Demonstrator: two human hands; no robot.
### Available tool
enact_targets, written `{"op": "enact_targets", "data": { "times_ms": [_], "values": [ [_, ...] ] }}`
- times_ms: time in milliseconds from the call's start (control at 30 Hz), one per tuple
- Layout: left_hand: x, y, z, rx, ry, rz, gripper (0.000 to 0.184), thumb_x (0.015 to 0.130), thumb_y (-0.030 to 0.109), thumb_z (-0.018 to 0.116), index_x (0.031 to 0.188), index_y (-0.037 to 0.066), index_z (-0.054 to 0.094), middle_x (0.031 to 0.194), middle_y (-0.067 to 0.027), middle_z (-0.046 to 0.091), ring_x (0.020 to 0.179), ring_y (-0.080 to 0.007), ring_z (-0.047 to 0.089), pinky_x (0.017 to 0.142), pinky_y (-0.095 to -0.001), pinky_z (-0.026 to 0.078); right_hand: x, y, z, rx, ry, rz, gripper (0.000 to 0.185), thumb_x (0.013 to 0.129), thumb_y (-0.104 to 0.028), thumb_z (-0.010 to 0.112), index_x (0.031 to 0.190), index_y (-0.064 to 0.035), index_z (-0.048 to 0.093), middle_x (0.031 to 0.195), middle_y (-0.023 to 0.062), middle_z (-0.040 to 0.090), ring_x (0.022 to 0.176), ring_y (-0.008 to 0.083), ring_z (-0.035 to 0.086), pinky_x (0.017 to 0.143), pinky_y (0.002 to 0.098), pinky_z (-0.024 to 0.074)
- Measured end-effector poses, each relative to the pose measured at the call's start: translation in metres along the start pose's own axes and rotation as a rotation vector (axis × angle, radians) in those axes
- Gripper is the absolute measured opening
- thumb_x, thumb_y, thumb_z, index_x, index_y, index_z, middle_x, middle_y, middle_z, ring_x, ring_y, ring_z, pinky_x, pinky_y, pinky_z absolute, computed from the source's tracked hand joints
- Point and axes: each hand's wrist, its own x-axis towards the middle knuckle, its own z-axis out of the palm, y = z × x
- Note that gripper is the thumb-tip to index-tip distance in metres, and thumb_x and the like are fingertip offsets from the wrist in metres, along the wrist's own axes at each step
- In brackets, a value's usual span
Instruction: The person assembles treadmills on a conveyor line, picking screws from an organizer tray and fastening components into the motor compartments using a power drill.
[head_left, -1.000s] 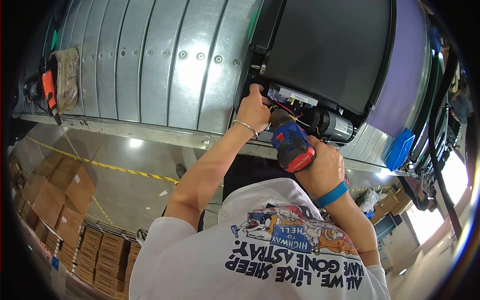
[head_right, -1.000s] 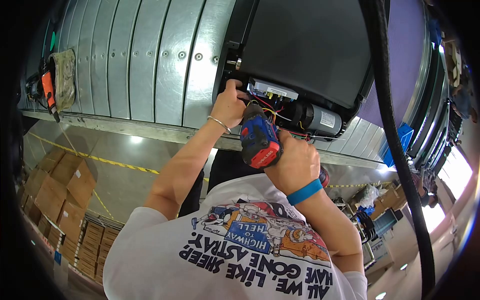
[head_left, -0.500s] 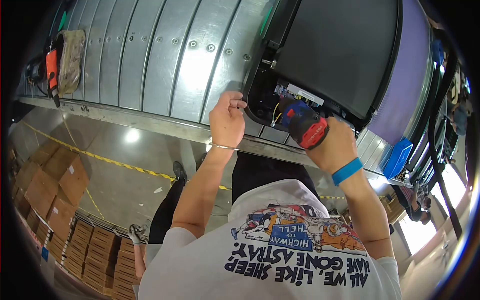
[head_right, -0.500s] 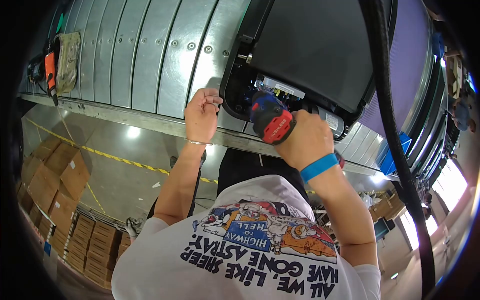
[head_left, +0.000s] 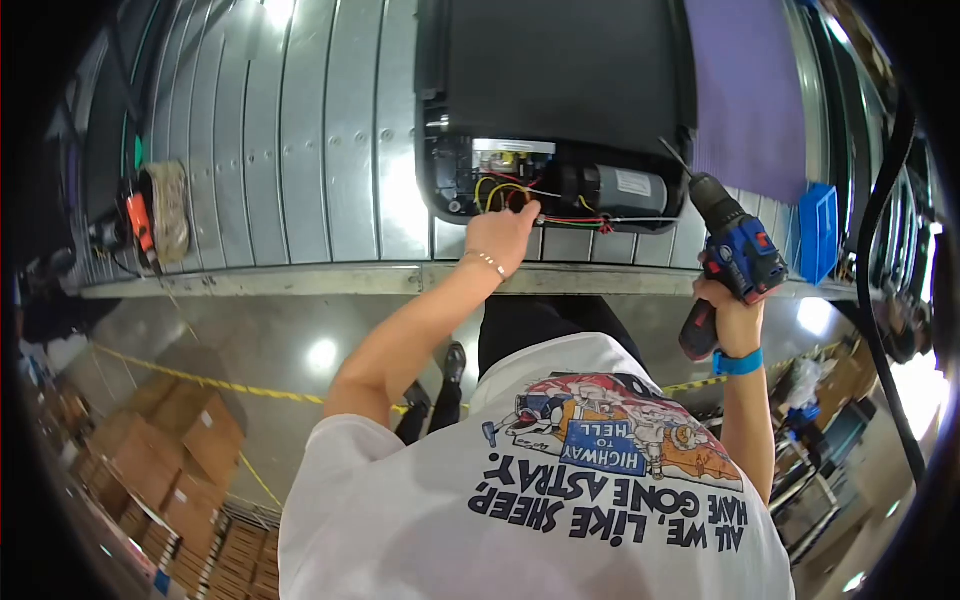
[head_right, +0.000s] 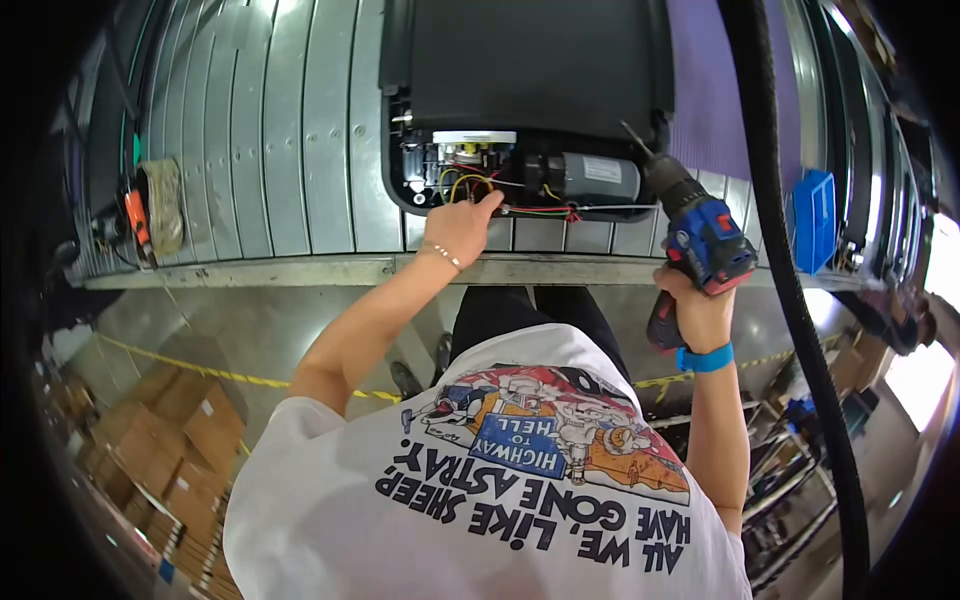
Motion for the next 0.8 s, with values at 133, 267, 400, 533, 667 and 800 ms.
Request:
{"op": "enact_targets", "data": {
  "times_ms": [133, 267, 400, 533, 667, 800],
  "values": [
    [-0.007, -0.005, 0.002, 0.137, 0.009, 0.062, 0.038, 0.082, 0.009, 0.053, 0.118, 0.017, 0.050, 0.068, -0.0152, 0.065, 0.063, -0.0339, 0.065, 0.054, -0.0465, 0.050, -0.034, 0.051, -0.052, 0.185, 0.119, 0.134, 0.034, 0.060, 0.001, 0.064, 0.094, 0.0009, 0.062, 0.083, 0.0056, 0.061, 0.067, 0.0144, 0.058, 0.059, 0.0278, 0.0478],
    [-0.003, 0.019, -0.006, 0.221, -0.030, 0.041, 0.040, 0.082, 0.010, 0.051, 0.122, 0.012, 0.048, 0.072, -0.0178, 0.065, 0.067, -0.0351, 0.066, 0.056, -0.0465, 0.051, -0.070, 0.110, -0.096, 0.244, 0.225, 0.177, 0.034, 0.061, 0.000, 0.064, 0.095, 0.0005, 0.062, 0.082, 0.0052, 0.060, 0.066, 0.0150, 0.058, 0.058, 0.0279, 0.0475],
    [-0.021, 0.122, 0.019, 0.202, 0.008, 0.073, 0.055, 0.082, 0.012, 0.052, 0.136, 0.009, 0.038, 0.075, -0.0187, 0.065, 0.066, -0.0372, 0.064, 0.057, -0.0483, 0.052, -0.113, 0.141, -0.132, 0.426, 0.387, 0.263, 0.022, 0.060, 0.001, 0.064, 0.081, -0.0032, 0.059, 0.071, 0.0020, 0.054, 0.060, 0.0130, 0.053, 0.054, 0.0285, 0.0444],
    [-0.012, 0.263, 0.116, -0.101, 0.024, 0.410, 0.031, 0.086, 0.019, 0.053, 0.113, 0.008, 0.060, 0.077, -0.0207, 0.065, 0.076, -0.0397, 0.062, 0.073, -0.0486, 0.049, -0.153, 0.242, -0.179, 0.494, 0.550, 0.078, 0.031, 0.056, 0.007, 0.065, 0.083, -0.0060, 0.058, 0.077, 0.0015, 0.057, 0.069, 0.0134, 0.056, 0.058, 0.0286, 0.0469],
    [-0.018, 0.404, 0.184, -0.245, -0.222, 0.590, 0.027, 0.082, 0.021, 0.059, 0.103, 0.005, 0.066, 0.082, -0.0170, 0.067, 0.078, -0.0350, 0.064, 0.073, -0.0428, 0.051, -0.197, 0.318, -0.223, 0.846, 0.761, 0.140, 0.036, 0.058, 0.010, 0.067, 0.091, -0.0032, 0.060, 0.082, 0.0024, 0.059, 0.071, 0.0145, 0.059, 0.059, 0.0300, 0.0502],
    [-0.029, 0.500, 0.230, -0.189, -0.490, 0.620, 0.032, 0.082, 0.021, 0.057, 0.107, 0.005, 0.066, 0.092, -0.0194, 0.067, 0.087, -0.0354, 0.065, 0.081, -0.0411, 0.051, -0.247, 0.367, -0.266, 0.975, 0.900, 0.190, 0.032, 0.060, 0.010, 0.066, 0.089, -0.0026, 0.060, 0.081, 0.0020, 0.059, 0.070, 0.0138, 0.059, 0.059, 0.0290, 0.0491]
  ]
}}
